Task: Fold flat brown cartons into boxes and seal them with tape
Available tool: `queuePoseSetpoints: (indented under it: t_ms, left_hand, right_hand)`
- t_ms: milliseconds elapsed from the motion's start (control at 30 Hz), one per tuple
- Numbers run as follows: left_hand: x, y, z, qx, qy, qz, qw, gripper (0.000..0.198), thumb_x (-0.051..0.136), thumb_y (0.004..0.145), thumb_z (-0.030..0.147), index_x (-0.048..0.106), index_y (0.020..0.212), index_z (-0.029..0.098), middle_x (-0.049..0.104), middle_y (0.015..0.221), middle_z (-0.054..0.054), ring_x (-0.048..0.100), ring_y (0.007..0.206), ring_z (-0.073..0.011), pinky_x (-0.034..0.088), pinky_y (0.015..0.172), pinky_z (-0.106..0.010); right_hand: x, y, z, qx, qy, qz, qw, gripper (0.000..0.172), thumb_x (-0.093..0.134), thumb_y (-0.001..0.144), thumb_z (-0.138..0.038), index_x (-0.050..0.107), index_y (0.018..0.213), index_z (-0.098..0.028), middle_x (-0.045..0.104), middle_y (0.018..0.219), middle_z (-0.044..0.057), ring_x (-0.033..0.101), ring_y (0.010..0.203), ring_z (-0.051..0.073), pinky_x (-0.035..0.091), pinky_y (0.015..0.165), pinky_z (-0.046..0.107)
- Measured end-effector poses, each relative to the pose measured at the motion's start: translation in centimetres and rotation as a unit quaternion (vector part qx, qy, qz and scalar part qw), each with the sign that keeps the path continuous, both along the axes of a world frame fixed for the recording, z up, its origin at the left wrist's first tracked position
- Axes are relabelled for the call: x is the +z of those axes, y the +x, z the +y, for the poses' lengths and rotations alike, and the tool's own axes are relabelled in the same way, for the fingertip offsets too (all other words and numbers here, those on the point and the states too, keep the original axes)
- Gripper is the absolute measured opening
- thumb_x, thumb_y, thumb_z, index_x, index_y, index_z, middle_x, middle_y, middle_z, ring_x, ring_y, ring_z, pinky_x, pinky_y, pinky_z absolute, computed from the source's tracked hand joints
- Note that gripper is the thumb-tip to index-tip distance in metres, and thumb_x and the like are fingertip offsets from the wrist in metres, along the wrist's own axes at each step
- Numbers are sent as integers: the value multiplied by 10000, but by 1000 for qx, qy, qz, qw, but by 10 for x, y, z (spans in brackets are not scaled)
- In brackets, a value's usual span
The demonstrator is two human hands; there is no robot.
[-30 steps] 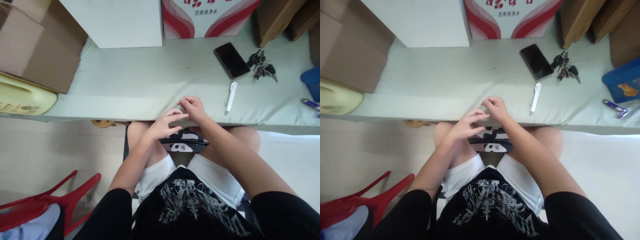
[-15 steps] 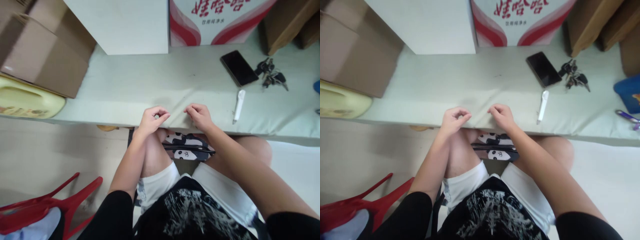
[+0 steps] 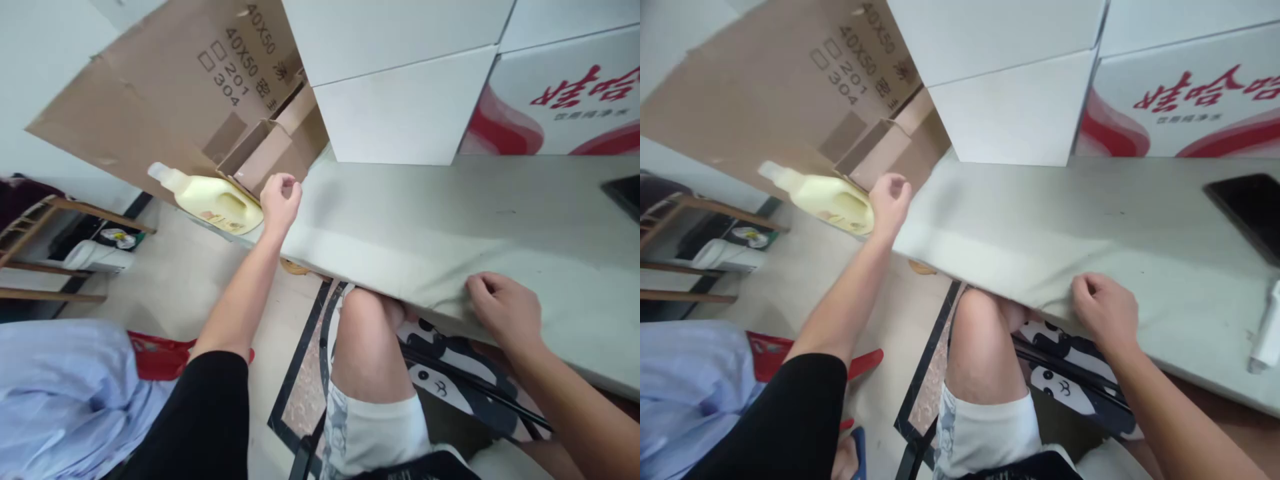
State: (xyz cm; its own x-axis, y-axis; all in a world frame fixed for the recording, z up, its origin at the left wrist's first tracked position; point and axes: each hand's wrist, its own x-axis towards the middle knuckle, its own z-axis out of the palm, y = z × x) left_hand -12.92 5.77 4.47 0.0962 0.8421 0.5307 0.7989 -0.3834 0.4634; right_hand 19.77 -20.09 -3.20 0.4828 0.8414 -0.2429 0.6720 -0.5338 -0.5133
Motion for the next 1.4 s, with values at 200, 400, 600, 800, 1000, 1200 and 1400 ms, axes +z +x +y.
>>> queuePoseSetpoints:
  t_ms: [200, 400, 600, 800, 1000, 1200, 1400]
  left_hand:
    - [39, -35, 48, 91, -50, 246, 964, 369, 608, 913, 286, 642, 1266, 184, 623, 1418, -190, 546, 1377, -378, 403, 1172, -502]
    - [49, -53, 74, 219, -140, 302, 917, 610, 685, 897, 402, 543, 1418, 119, 635, 1432, -252, 546, 1403, -396, 251, 1261, -539]
    - [44, -59, 91, 210, -154, 257, 931, 343, 548, 975, 387, 686, 1186, 154, 716, 1282, -259, 613, 1299, -430, 390, 1117, -569]
    - [44, -56, 75, 189, -143, 267, 934, 268, 533, 976, 384, 683, 1049, 175, 740, 1194, -242, 637, 1229, -422, 409, 1079, -551]
    - [51, -50, 30, 127, -145, 242, 951, 183, 569, 941, 372, 641, 886, 213, 761, 1012, -138, 674, 1039, -322, 461, 972, -421]
    - [50, 5, -31, -77, -130, 183, 971, 236, 666, 870, 352, 557, 705, 223, 668, 724, -30, 586, 728, -214, 435, 777, -330]
    - [47, 94, -89, -343, -119, 175, 915, 245, 659, 891, 352, 579, 701, 219, 617, 651, 8, 549, 632, -177, 421, 750, -344]
  right_hand:
    - [14, -25, 25, 32, -191, -96, 976, 407, 306, 980, -402, 666, 893, -232, 729, 1005, 130, 634, 805, 290, 368, 619, 362]
    - [2, -36, 22, 19, -182, -149, 972, 395, 273, 1012, -424, 625, 966, -251, 709, 1241, 110, 697, 962, 340, 362, 619, 377]
    - [-9, -28, 16, 18, -59, -106, 992, 304, 407, 955, -446, 446, 698, -290, 706, 994, 144, 547, 638, 270, 336, 552, 421]
    - [-17, -26, 15, 12, 9, -100, 995, 296, 481, 917, -411, 460, 648, -290, 667, 868, 132, 384, 536, 206, 276, 524, 403]
    - [-21, -25, 14, 34, 38, -138, 989, 291, 494, 915, -398, 555, 671, -251, 689, 845, 115, 353, 505, 149, 236, 502, 335]
    - [-19, -28, 14, 51, 8, -133, 990, 286, 449, 929, -379, 632, 782, -215, 727, 952, 114, 504, 597, 174, 224, 540, 311]
    - [-16, -6, -1, 14, 159, 66, 985, 237, 486, 841, -415, 554, 718, -224, 633, 688, 46, 517, 632, 182, 359, 613, 325]
